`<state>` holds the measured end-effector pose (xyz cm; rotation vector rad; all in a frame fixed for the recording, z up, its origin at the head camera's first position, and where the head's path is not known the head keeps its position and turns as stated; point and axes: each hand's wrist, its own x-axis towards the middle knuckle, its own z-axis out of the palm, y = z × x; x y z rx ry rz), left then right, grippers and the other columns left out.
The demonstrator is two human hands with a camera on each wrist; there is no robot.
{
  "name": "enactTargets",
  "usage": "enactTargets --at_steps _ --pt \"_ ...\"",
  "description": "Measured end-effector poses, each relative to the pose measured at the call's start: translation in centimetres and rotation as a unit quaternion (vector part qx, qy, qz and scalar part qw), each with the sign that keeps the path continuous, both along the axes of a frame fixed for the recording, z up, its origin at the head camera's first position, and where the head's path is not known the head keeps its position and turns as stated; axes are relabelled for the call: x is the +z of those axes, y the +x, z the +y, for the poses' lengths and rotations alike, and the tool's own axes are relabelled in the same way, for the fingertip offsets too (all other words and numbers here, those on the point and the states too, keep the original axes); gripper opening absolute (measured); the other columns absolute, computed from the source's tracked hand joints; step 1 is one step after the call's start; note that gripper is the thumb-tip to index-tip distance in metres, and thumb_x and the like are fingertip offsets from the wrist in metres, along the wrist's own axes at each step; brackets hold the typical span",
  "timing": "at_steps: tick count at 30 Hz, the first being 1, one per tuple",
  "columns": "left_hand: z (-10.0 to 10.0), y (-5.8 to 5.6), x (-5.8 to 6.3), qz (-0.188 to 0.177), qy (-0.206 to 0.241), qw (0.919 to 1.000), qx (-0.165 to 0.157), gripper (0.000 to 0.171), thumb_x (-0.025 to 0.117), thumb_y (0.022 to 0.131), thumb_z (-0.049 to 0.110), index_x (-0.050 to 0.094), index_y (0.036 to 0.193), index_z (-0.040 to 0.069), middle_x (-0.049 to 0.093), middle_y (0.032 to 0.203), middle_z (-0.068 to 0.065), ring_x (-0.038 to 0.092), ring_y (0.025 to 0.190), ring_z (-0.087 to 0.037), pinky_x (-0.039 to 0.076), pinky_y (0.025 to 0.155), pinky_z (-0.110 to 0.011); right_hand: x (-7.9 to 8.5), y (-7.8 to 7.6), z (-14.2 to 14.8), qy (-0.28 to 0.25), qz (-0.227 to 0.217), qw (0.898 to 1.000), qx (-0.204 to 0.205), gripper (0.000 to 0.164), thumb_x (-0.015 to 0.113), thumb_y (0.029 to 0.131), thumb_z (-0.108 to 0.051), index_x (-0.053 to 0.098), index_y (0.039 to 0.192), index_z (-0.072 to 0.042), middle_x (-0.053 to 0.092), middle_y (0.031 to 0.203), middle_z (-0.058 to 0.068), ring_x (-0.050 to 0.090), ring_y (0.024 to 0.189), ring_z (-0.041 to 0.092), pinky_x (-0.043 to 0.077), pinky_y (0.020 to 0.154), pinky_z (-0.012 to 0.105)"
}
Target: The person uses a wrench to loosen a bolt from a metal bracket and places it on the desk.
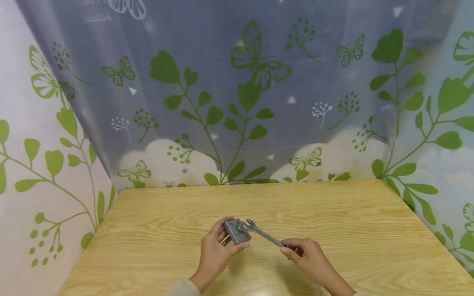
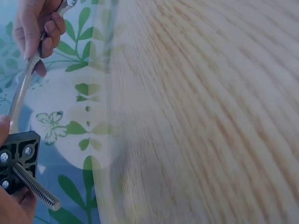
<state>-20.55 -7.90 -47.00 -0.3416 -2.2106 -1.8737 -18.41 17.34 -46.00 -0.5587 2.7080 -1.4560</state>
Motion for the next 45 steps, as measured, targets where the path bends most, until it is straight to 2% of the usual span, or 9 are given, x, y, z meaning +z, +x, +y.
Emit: enactTargets --at_steps 10,15,19,24,30,34,37,41,45 --pt "0.4 -0.2 -0.2 0.047 -0.034 0.9978 0.032 0.077 0.089 0.061 0.019 0.055 0.128 0.005 0.059 0.127 -0.02 0.06 0.114 -0.034 0.052 0.092 -0.033 -0.2 1.6 -2.7 -0.017 -0.025 0.998 -0.057 0.03 0.064 0.092 -0.019 0.068 0.107 0.007 0.067 0.08 0.009 0.048 0.053 0.005 0.043 0.045 0.019" --pt "0.5 -0.1 -0.3 0.067 -0.052 0.9956 0.04 0.076 0.088 0.062 0.019 0.054 0.129 0.006 0.061 0.126 -0.019 0.061 0.113 -0.033 0.053 0.091 -0.034 -0.3 2.3 -3.7 -0.025 -0.025 0.997 -0.063 0.031 0.064 0.092 -0.02 0.068 0.108 0.007 0.068 0.079 0.008 0.044 0.051 0.003 0.04 0.043 0.018" --pt "0.5 0.1 -0.6 0.071 -0.061 0.9945 0.047 0.078 0.088 0.06 0.017 0.053 0.13 0.005 0.061 0.126 -0.018 0.061 0.113 -0.032 0.053 0.091 -0.034 -0.4 2.9 -4.3 -0.028 -0.023 0.997 -0.067 0.032 0.065 0.092 -0.022 0.069 0.108 0.005 0.069 0.079 0.007 0.045 0.054 0.003 0.042 0.047 0.018" --pt "0.5 0.4 -0.8 0.073 -0.058 0.9936 0.064 0.081 0.089 0.058 0.017 0.054 0.129 0.003 0.061 0.126 -0.018 0.061 0.113 -0.032 0.053 0.091 -0.033 -0.6 3.5 -5.0 -0.038 -0.023 0.997 -0.061 0.033 0.064 0.092 -0.023 0.069 0.109 0.006 0.071 0.084 0.008 0.054 0.063 0.004 0.049 0.06 0.019" --pt "0.5 0.4 -0.8 0.064 -0.03 0.9957 0.06 0.08 0.087 0.06 0.016 0.052 0.13 0.001 0.06 0.127 -0.019 0.058 0.116 -0.032 0.053 0.092 -0.032 -0.5 4.3 -6.1 -0.072 -0.046 0.994 -0.064 0.033 0.064 0.093 -0.021 0.068 0.109 0.007 0.072 0.088 0.011 0.056 0.066 0.007 0.051 0.06 0.02" --pt "0.6 0.7 0.0 0.055 -0.018 0.9967 0.057 0.079 0.087 0.06 0.006 0.052 0.13 -0.002 0.059 0.128 -0.021 0.057 0.118 -0.034 0.052 0.092 -0.035 -0.5 4.6 -6.4 -0.109 -0.088 0.988 -0.068 0.036 0.064 0.093 -0.023 0.067 0.111 0.008 0.066 0.077 0.009 0.053 0.059 0.006 0.047 0.049 0.018" --pt "0.6 0.6 0.0 0.074 -0.017 0.9957 0.053 0.081 0.086 0.057 0.0 0.052 0.131 -0.001 0.058 0.128 -0.021 0.057 0.117 -0.036 0.052 0.092 -0.037 -0.5 4.5 -6.5 -0.145 -0.119 0.981 -0.057 0.039 0.063 0.094 -0.023 0.065 0.113 0.01 0.057 0.067 0.003 0.047 0.049 0.004 0.039 0.042 0.014" --pt "0.1 0.1 -0.8 0.119 -0.026 0.9918 0.039 0.082 0.087 0.058 0.007 0.052 0.132 0.005 0.059 0.129 -0.019 0.059 0.115 -0.033 0.053 0.091 -0.035 -0.4 4.5 -6.5 -0.183 -0.15 0.971 -0.035 0.041 0.06 0.096 -0.022 0.062 0.116 0.013 0.05 0.06 -0.001 0.04 0.043 0.003 0.033 0.04 0.012" --pt "-0.4 0.0 -0.7 0.132 -0.039 0.9902 0.025 0.081 0.088 0.059 0.015 0.053 0.132 0.007 0.059 0.129 -0.018 0.06 0.114 -0.032 0.053 0.091 -0.035 -0.4 4.5 -6.7 -0.201 -0.169 0.964 -0.031 0.04 0.059 0.096 -0.019 0.059 0.119 0.014 0.049 0.059 -0.002 0.038 0.043 0.004 0.032 0.04 0.012"
